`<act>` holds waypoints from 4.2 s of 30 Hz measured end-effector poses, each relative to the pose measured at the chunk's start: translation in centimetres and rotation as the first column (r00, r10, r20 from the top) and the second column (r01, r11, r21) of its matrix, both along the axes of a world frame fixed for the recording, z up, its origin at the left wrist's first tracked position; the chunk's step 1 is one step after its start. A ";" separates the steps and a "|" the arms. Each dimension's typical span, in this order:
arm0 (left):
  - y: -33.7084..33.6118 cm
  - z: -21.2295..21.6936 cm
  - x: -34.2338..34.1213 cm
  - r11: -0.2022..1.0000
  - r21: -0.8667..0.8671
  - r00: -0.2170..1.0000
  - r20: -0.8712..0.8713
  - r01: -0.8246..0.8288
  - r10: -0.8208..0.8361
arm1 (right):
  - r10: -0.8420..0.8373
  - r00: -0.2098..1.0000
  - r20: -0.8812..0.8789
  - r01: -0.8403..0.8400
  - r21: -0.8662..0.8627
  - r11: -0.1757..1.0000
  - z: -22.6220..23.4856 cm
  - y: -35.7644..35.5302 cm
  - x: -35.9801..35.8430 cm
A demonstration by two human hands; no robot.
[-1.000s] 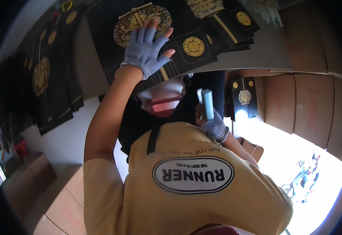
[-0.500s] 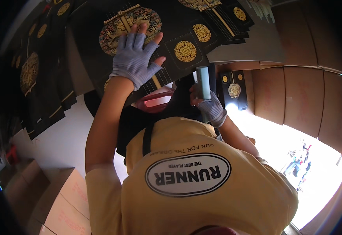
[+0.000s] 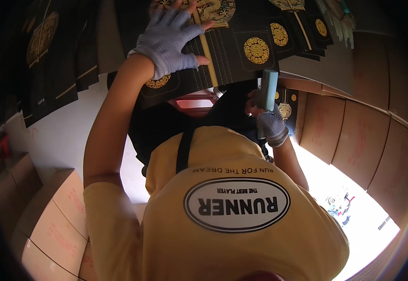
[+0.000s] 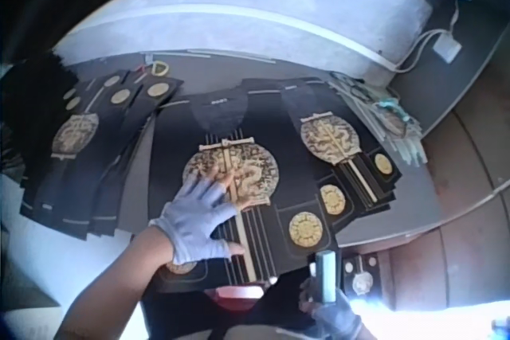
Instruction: The person uses a handheld tool to press and crease the fold lines on flat-packed cardboard sheets. They work on multiple sheets, folding them into box shapes and stacking the finished units on the table.
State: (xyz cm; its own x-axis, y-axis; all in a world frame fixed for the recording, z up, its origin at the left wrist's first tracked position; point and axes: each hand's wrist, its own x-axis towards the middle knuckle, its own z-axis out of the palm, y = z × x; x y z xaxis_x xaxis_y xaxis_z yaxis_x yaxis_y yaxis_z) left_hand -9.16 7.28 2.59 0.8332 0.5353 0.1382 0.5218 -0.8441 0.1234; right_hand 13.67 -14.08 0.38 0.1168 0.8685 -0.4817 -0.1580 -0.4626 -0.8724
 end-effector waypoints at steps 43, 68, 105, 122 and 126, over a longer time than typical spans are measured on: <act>-2.3 -1.3 0.7 0.995 0.042 0.996 -0.036 -0.086 0.087 | 0.155 0.955 0.255 -0.068 -0.318 0.946 0.8 0.4 0.9; -4.7 2.2 5.8 0.932 -0.170 0.942 -0.161 -0.320 0.294 | 0.581 0.777 0.243 -0.484 -0.359 0.798 1.6 1.7 -6.5; 3.6 -1.6 9.2 0.926 0.151 0.930 -0.073 -0.346 0.360 | -0.059 0.901 0.430 -0.181 0.497 0.849 7.3 0.0 8.1; 3.9 2.6 12.0 0.589 -0.082 0.594 -0.059 -0.804 0.802 | 0.062 0.992 -0.109 -0.069 -0.055 0.996 -0.1 0.6 -5.0; 4.7 3.2 12.3 0.573 -0.109 0.583 -0.182 -0.812 0.792 | 0.073 0.992 -0.107 -0.079 -0.051 0.996 0.6 1.4 -4.8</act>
State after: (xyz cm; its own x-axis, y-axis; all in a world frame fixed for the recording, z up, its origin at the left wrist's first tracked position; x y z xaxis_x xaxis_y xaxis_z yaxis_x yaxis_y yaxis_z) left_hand 3.16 11.99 5.76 0.0531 0.9958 -0.0744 0.9921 -0.0442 0.1174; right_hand 8.87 -12.72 1.01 -0.0023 0.8448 -0.5350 -0.2102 -0.5235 -0.8257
